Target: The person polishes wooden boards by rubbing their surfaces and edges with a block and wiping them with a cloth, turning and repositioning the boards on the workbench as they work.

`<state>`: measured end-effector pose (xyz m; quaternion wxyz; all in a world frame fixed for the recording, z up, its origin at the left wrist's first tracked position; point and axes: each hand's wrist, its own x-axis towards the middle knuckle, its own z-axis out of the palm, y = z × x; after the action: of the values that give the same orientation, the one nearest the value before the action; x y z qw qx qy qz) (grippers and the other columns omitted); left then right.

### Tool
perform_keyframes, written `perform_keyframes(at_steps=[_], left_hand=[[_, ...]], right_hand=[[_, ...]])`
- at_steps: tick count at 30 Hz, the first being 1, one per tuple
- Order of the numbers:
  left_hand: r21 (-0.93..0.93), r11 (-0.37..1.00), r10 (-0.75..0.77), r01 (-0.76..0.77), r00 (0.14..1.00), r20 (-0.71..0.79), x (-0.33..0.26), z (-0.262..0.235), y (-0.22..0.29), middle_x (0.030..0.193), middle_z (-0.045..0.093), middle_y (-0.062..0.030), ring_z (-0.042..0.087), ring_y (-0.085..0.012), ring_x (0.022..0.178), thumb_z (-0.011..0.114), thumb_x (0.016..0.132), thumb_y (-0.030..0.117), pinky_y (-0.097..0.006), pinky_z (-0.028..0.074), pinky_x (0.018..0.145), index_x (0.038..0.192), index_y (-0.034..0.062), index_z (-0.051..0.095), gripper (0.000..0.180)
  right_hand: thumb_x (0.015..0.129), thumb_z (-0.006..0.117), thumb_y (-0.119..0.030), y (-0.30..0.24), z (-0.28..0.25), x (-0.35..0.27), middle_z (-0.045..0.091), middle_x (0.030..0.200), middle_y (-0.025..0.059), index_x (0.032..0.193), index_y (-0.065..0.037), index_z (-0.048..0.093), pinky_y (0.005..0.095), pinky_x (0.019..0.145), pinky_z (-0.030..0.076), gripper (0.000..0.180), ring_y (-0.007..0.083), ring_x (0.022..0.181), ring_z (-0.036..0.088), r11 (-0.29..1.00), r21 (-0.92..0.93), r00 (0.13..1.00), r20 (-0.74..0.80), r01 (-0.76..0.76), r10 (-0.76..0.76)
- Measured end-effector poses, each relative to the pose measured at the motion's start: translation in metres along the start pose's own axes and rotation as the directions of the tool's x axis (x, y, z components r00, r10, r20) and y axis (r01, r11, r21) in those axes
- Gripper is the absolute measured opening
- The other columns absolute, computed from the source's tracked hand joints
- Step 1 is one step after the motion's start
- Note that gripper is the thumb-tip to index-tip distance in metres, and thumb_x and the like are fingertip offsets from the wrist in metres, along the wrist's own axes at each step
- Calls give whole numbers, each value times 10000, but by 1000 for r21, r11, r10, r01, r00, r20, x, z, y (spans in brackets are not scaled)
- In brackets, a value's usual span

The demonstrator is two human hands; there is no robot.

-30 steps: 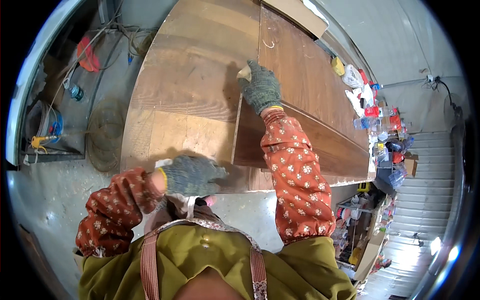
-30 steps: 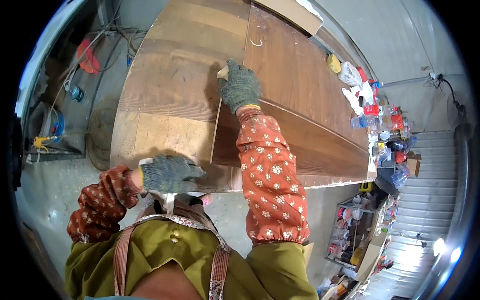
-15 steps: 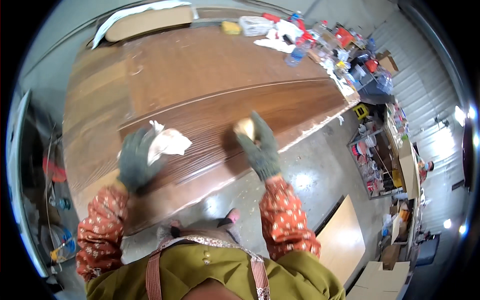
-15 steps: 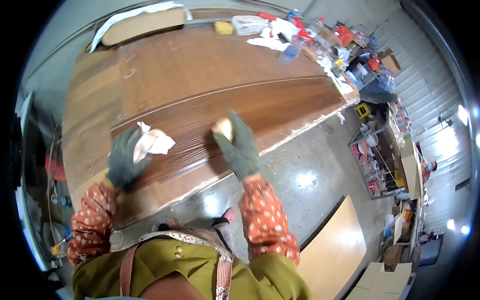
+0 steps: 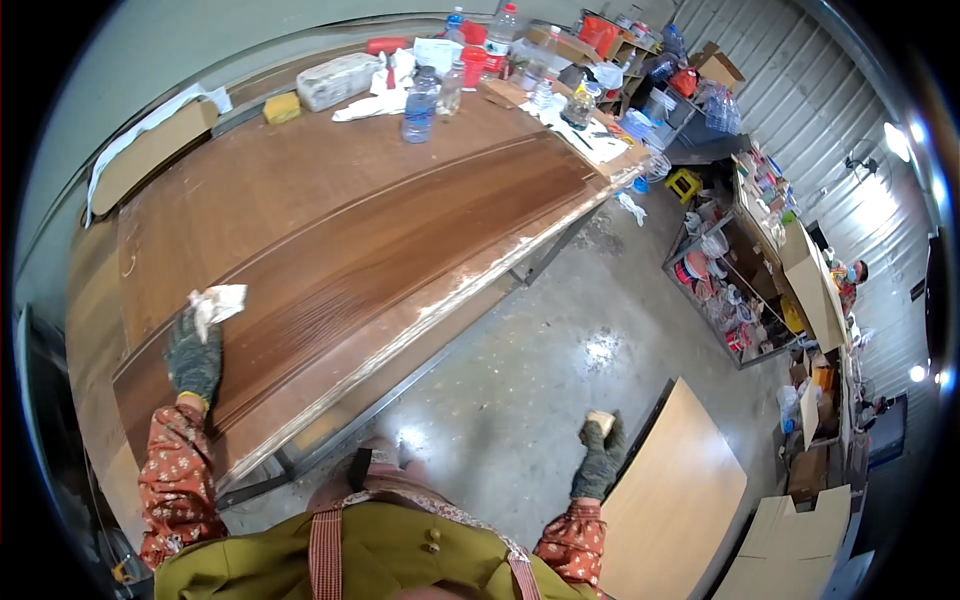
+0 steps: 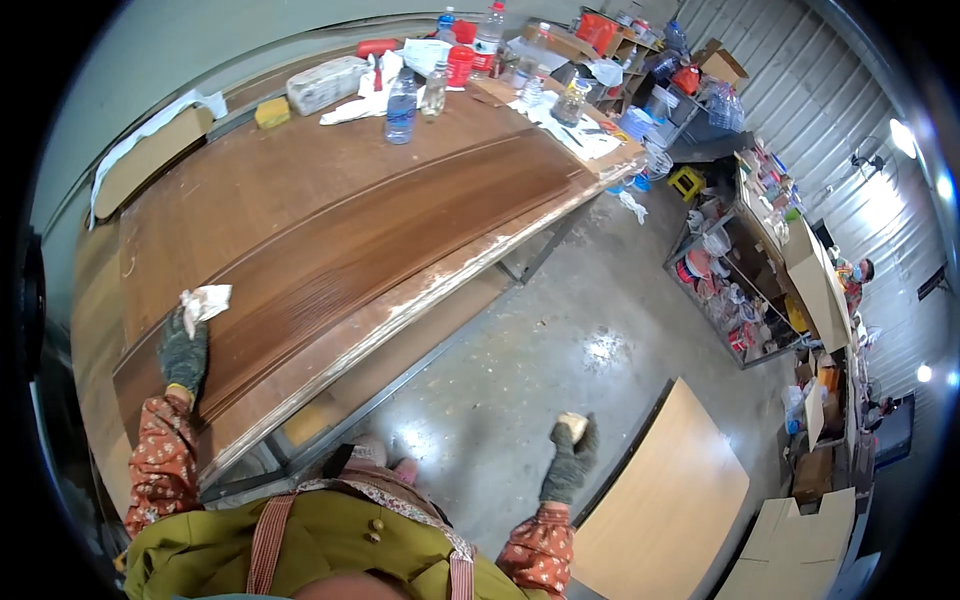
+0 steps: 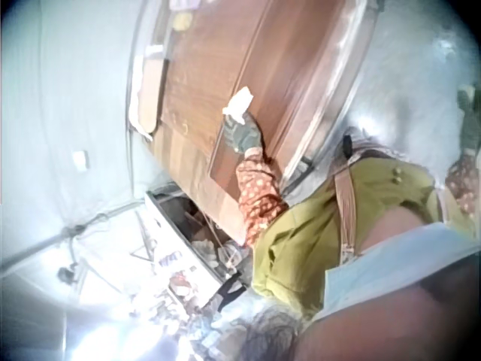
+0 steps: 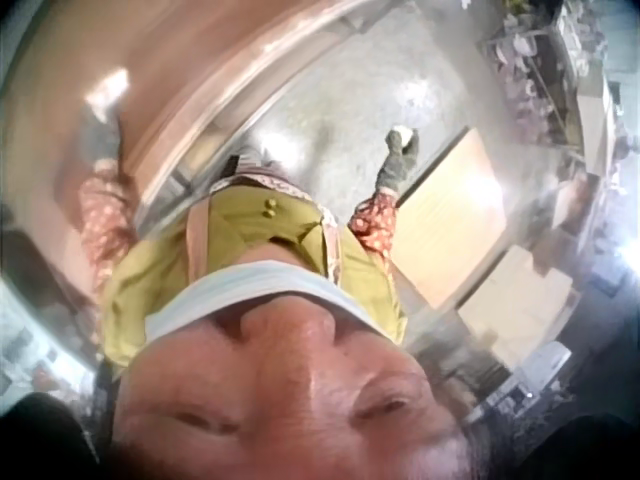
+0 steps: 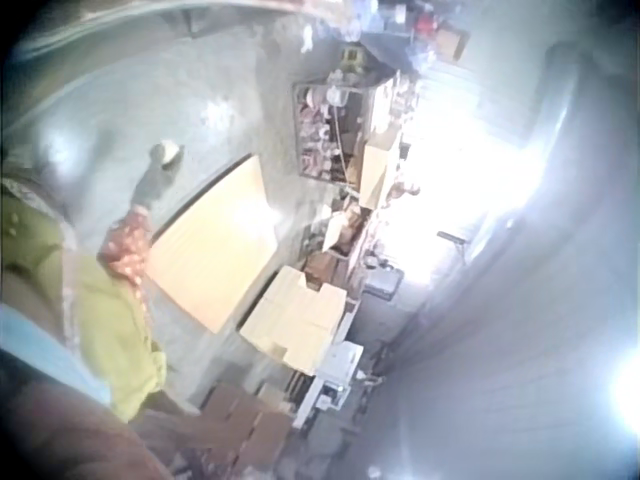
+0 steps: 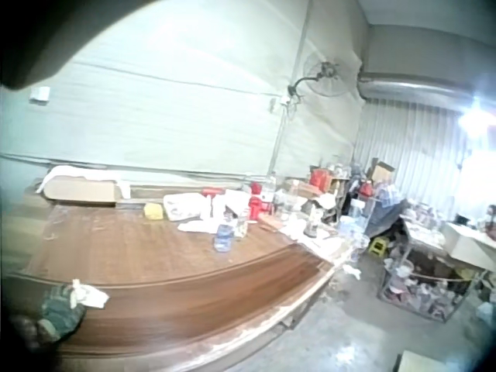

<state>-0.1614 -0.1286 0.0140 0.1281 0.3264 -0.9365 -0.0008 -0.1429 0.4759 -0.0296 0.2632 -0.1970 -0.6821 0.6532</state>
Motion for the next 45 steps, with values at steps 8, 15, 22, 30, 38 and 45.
perform_keyframes(at_steps=[8,15,22,30,38,45], left_hand=[[-772,441,662,-458,747,-66,11,-62,232,1248,596,-129,544,-240,1166,446,980,244,-349,394,1026,1261,39,569,368],[-629,325,782,-706,575,-241,30,-39,413,1224,612,-130,555,-251,1156,414,983,228,-360,391,1030,1226,35,590,357],[-663,316,795,-678,571,-204,65,-13,484,1199,627,-131,566,-263,1145,383,986,213,-371,387,1034,1191,31,612,357],[-310,546,719,-778,625,-303,94,14,561,1262,576,-158,510,-351,1191,561,917,248,-450,355,1055,1257,49,556,394],[-498,814,145,-299,935,-324,84,36,550,1227,513,-213,486,-393,1121,746,757,358,-500,373,975,1221,33,524,609],[-311,948,-144,71,965,-220,49,19,525,1262,514,-210,490,-387,1151,736,769,341,-483,389,984,1260,28,521,621]], right_hand=[[836,684,-352,-22,124,106,596,1196,176,1312,-35,513,394,913,478,596,288,1033,600,969,-246,912,397,-5,106],[832,719,-323,-45,115,195,605,1144,166,1400,-50,430,371,956,444,694,275,1072,573,994,-76,964,260,75,-52],[834,703,-325,-23,187,283,543,1248,216,1359,-26,451,419,1008,411,655,351,1161,527,950,-88,910,328,298,-255],[799,768,-223,-38,289,409,608,1095,157,1341,17,437,403,902,486,679,297,1001,607,877,114,699,560,466,-444],[784,713,-373,-78,440,546,578,1214,220,1329,-19,472,465,971,429,693,373,1122,552,497,-101,359,813,862,-458],[830,679,-450,-116,491,481,422,1399,246,1410,33,341,423,1069,367,827,364,1295,419,601,492,-234,858,630,-456]])
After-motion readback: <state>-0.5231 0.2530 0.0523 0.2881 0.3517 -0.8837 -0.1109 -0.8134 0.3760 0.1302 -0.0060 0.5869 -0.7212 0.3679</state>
